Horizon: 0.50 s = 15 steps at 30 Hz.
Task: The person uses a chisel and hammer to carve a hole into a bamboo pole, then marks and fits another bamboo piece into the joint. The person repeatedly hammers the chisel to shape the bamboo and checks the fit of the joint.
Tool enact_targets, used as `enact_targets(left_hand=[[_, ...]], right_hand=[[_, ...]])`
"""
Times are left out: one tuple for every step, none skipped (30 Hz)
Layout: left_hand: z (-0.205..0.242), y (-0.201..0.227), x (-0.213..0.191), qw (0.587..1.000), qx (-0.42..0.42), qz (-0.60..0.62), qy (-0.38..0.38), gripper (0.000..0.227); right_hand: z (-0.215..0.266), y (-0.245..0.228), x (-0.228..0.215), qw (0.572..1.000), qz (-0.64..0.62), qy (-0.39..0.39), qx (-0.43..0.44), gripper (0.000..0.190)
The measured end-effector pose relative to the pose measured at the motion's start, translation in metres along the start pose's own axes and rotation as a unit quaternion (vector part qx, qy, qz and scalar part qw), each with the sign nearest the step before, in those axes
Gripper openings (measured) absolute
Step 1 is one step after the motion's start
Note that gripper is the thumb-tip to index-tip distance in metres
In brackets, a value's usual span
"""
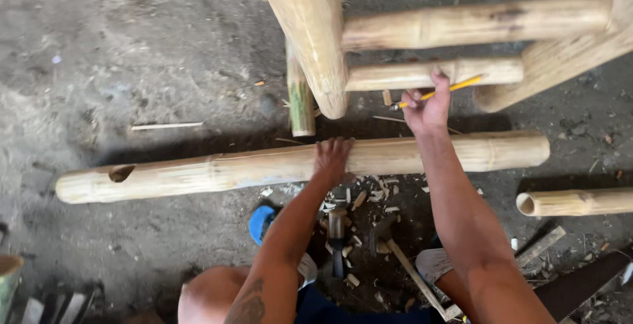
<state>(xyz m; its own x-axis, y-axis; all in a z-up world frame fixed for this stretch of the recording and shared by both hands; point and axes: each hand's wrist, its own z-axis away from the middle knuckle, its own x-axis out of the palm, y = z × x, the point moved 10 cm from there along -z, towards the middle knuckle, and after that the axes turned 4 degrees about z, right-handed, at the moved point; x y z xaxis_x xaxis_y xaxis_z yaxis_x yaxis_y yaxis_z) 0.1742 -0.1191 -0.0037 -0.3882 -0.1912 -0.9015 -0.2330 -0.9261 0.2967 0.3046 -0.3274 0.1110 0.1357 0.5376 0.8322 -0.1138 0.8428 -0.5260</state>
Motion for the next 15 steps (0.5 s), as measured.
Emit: enact_targets(left_hand=[[0.015, 0.009, 0.004, 1.000, 0.003, -0.006, 0.018, 0.120], [0.029, 0.014, 0.009, 0.999, 0.006, -0.013, 0.035, 0.120], [0.040, 0.001, 0.016, 0.999, -0.028, -0.023, 0.016, 0.117], [0.051, -0.017, 0.022, 0.998, -0.061, -0.033, -0.003, 0.114], [0.061, -0.032, 0.030, 0.995, -0.092, -0.038, -0.023, 0.112], [0.072, -0.047, 0.029, 0.993, -0.110, -0.041, -0.001, 0.106], [0.093, -0.064, 0.028, 0.991, -0.125, -0.048, 0.013, 0.101], [0.112, -0.076, 0.026, 0.988, -0.139, -0.056, 0.027, 0.097], [0.112, -0.082, 0.022, 0.988, -0.136, -0.067, 0.026, 0.093], [0.111, -0.083, 0.019, 0.988, -0.132, -0.079, 0.024, 0.091], [0.116, -0.084, 0.022, 0.987, -0.133, -0.090, 0.019, 0.089], [0.122, -0.083, 0.023, 0.987, -0.134, -0.082, 0.039, 0.085], [0.131, -0.075, 0.034, 0.987, -0.136, -0.070, 0.051, 0.081], [0.140, -0.068, 0.043, 0.987, -0.139, -0.058, 0.063, 0.078], [0.143, -0.069, 0.045, 0.987, -0.138, -0.056, 0.067, 0.078]], right_hand=[[0.020, 0.010, 0.004, 1.000, 0.004, 0.001, 0.010, 0.026], [0.036, 0.017, 0.007, 1.000, 0.002, -0.008, 0.019, 0.026], [0.048, 0.024, 0.010, 1.000, -0.003, -0.017, 0.025, 0.026], [0.060, 0.033, 0.010, 0.999, -0.008, -0.026, 0.031, 0.027], [0.073, 0.038, 0.006, 0.999, -0.002, -0.034, 0.026, 0.027], [0.083, 0.043, 0.002, 0.999, 0.004, -0.041, 0.021, 0.027], [0.099, 0.049, -0.003, 0.999, 0.006, -0.041, 0.015, 0.028], [0.113, 0.059, -0.008, 0.999, 0.007, -0.025, 0.034, 0.027], [0.117, 0.058, -0.009, 0.999, 0.009, -0.015, 0.039, 0.027], [0.121, 0.056, -0.010, 0.999, 0.012, -0.005, 0.045, 0.027], [0.128, 0.059, -0.008, 0.999, 0.009, -0.005, 0.047, 0.027], [0.134, 0.063, -0.007, 0.999, 0.005, -0.005, 0.049, 0.027], [0.147, 0.066, -0.011, 0.998, 0.005, 0.002, 0.056, 0.027], [0.158, 0.070, -0.017, 0.998, 0.002, 0.019, 0.062, 0.028], [0.158, 0.075, -0.014, 0.998, -0.003, 0.030, 0.063, 0.029]])
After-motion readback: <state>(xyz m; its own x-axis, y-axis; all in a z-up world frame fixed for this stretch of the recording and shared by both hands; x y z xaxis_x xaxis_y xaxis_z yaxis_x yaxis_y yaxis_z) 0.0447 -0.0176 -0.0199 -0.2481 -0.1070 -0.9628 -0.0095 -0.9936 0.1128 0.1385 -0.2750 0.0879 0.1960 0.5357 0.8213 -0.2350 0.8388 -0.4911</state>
